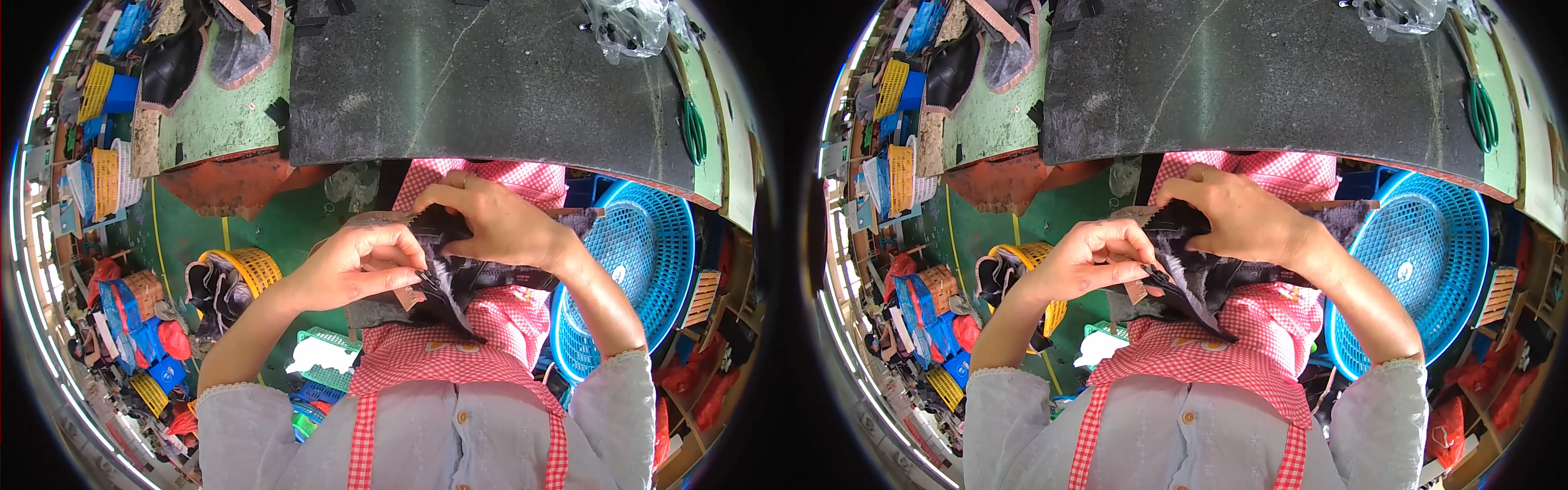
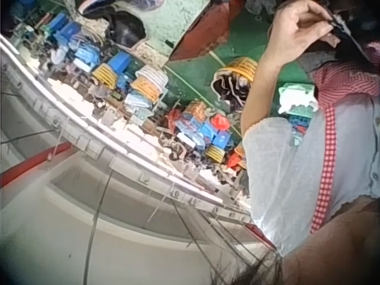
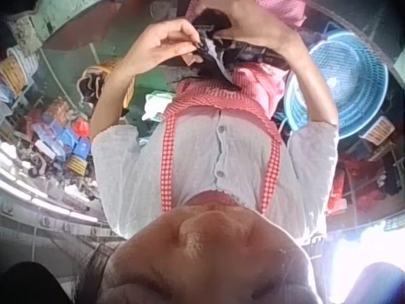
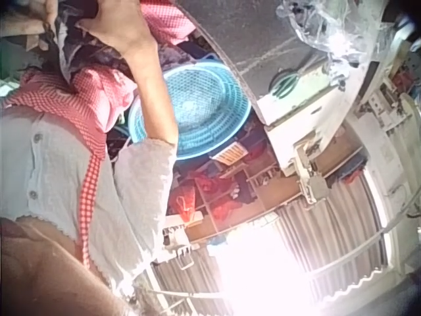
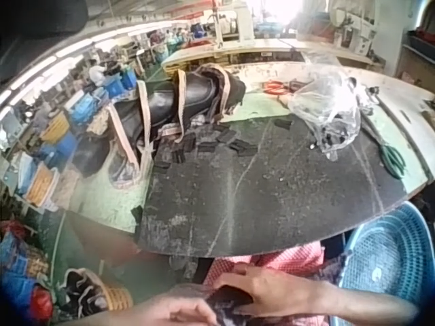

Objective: Trimming excess leather from boot uppers and testing the zippers.

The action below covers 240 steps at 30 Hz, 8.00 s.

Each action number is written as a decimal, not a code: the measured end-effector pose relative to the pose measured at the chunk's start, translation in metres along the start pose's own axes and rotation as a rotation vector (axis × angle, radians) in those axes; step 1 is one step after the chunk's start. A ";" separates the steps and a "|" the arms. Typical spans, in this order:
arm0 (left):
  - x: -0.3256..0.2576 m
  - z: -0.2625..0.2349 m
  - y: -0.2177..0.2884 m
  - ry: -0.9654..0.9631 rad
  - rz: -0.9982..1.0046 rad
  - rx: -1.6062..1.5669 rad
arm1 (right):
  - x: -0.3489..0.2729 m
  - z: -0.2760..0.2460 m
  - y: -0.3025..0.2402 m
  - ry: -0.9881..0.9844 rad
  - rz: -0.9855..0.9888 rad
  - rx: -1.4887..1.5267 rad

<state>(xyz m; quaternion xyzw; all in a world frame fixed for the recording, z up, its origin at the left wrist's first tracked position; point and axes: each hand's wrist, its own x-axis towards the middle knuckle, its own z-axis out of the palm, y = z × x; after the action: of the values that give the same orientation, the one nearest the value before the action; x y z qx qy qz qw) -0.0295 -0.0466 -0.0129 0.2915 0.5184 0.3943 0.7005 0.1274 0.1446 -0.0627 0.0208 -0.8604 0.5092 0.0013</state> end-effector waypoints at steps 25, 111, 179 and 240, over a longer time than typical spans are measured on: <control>0.016 0.006 -0.001 0.136 -0.039 -0.113 | -0.031 0.014 -0.008 0.076 0.249 0.601; -0.015 0.067 0.148 0.566 0.661 1.225 | -0.021 -0.076 -0.114 0.864 -0.318 -0.532; 0.027 0.013 0.095 0.578 0.755 0.250 | -0.053 -0.099 -0.077 0.792 -0.193 0.616; -0.006 -0.003 0.176 0.348 0.441 1.475 | -0.123 -0.181 0.006 1.291 0.593 -0.596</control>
<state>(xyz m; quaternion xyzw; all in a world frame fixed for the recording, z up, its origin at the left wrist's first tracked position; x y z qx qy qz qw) -0.0777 0.0402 0.1328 0.7111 0.6787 0.1185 0.1406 0.2469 0.3104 0.0168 -0.5133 -0.7594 0.1463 0.3720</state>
